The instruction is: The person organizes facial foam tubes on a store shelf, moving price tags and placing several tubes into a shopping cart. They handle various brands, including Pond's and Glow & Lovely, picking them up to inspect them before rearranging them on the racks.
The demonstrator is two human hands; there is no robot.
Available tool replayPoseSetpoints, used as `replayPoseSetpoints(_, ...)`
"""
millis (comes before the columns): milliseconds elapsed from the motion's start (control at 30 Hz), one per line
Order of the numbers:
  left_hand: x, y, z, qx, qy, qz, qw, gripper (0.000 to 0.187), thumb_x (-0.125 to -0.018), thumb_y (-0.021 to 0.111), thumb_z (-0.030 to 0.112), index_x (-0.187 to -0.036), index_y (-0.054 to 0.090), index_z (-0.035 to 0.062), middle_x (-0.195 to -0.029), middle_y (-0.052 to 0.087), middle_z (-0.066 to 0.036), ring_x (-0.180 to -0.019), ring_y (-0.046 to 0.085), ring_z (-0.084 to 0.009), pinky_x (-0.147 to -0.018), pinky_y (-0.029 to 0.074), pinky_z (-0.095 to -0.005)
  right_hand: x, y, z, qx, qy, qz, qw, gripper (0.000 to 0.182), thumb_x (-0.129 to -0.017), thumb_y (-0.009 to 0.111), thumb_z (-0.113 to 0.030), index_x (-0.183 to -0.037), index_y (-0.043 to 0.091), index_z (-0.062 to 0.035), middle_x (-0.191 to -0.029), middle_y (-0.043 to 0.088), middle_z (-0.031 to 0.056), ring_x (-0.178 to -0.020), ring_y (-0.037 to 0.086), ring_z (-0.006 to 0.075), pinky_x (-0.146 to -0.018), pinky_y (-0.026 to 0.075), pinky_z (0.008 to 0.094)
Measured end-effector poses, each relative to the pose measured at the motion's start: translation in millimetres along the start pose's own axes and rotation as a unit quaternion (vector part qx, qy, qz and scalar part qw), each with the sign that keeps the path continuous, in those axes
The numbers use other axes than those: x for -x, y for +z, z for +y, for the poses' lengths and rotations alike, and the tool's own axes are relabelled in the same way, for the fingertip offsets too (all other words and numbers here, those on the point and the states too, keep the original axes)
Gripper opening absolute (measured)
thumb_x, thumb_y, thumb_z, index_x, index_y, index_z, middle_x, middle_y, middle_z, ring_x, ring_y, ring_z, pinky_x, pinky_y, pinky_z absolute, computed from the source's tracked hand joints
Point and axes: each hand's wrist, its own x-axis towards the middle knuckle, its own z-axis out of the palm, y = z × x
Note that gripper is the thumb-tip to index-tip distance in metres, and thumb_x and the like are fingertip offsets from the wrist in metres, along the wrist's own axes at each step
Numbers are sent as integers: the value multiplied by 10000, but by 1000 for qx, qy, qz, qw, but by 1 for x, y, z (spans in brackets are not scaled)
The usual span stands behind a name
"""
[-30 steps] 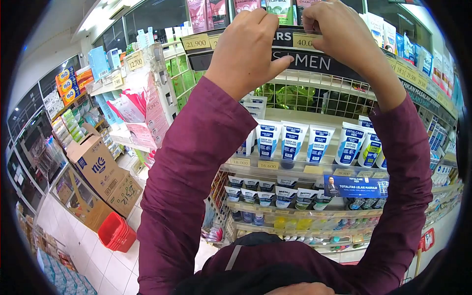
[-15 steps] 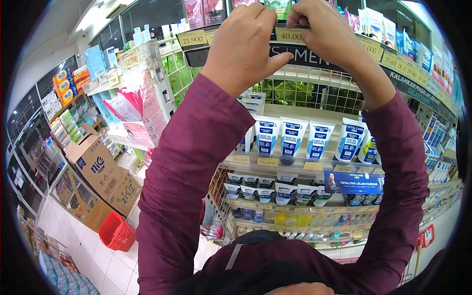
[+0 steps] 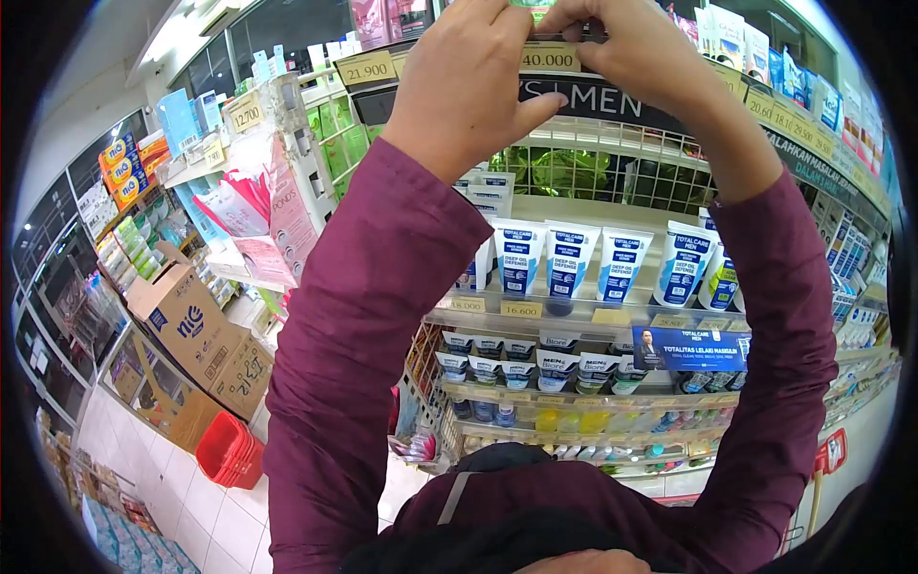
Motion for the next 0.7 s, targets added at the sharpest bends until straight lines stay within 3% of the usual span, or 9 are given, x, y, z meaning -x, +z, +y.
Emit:
replayPoseSetpoints(67,-1,1,0,-4,3,6,1000,465,-680,823,224,-970,562,-30,-909,546,-161,-880,571,-323,-794,487,-405,7,-12,1,-34,-12,-20,999,229,-713,588,76,-894,723,39,-871,704,215,-825,694,288,-753,531,368)
replayPoseSetpoints(167,-1,2,0,-3,10,18,1000,465,-681,826,231,-967,560,-23,-900,543,-158,-867,572,-324,-786,488,-409,23,-30,6,-38,-75,144,986,264,-720,566,79,-921,727,23,-903,710,190,-820,685,254,-756,529,351)
replayPoseSetpoints(267,-2,-3,5,-22,-7,-9,1000,473,-676,832,234,-966,555,-16,-900,547,-158,-870,574,-324,-783,488,-407,25,-48,50,-55,-35,101,993,253,-719,558,73,-905,720,13,-905,688,169,-824,662,267,-748,521,351)
replayPoseSetpoints(333,-2,-3,6,-14,-24,-16,999,433,-710,810,200,-993,579,-31,-931,563,-162,-910,584,-330,-806,491,-406,42,-48,40,84,-18,103,991,189,-711,563,69,-837,696,21,-847,642,140,-816,630,273,-746,511,354)
replayPoseSetpoints(367,-1,1,1,-12,-23,-16,1000,433,-710,810,200,-993,579,-31,-931,563,-162,-910,584,-330,-806,491,-406,52,-44,28,128,-53,121,983,153,-714,579,59,-826,673,15,-840,606,124,-816,602,286,-749,504,370)
replayPoseSetpoints(400,0,5,-5,-21,15,22,999,456,-690,832,264,-979,598,0,-920,586,-133,-877,603,-316,-785,496,-406,55,-43,26,129,-51,121,983,153,-714,579,59,-826,673,15,-840,606,124,-816,602,286,-749,504,370)
replayPoseSetpoints(433,1,8,-10,-31,52,59,996,480,-671,854,327,-965,617,32,-908,608,-104,-844,622,-303,-763,502,-405,57,-43,25,143,-44,115,982,176,-712,588,54,-858,673,3,-864,605,123,-838,599,287,-767,500,372)
replayPoseSetpoints(700,3,12,-11,-36,61,73,995,487,-660,864,340,-965,625,44,-910,619,-97,-840,630,-296,-747,506,-400,49,-37,27,156,-80,51,983,288,-697,623,12,-980,665,-25,-961,573,118,-971,559,290,-878,468,388)
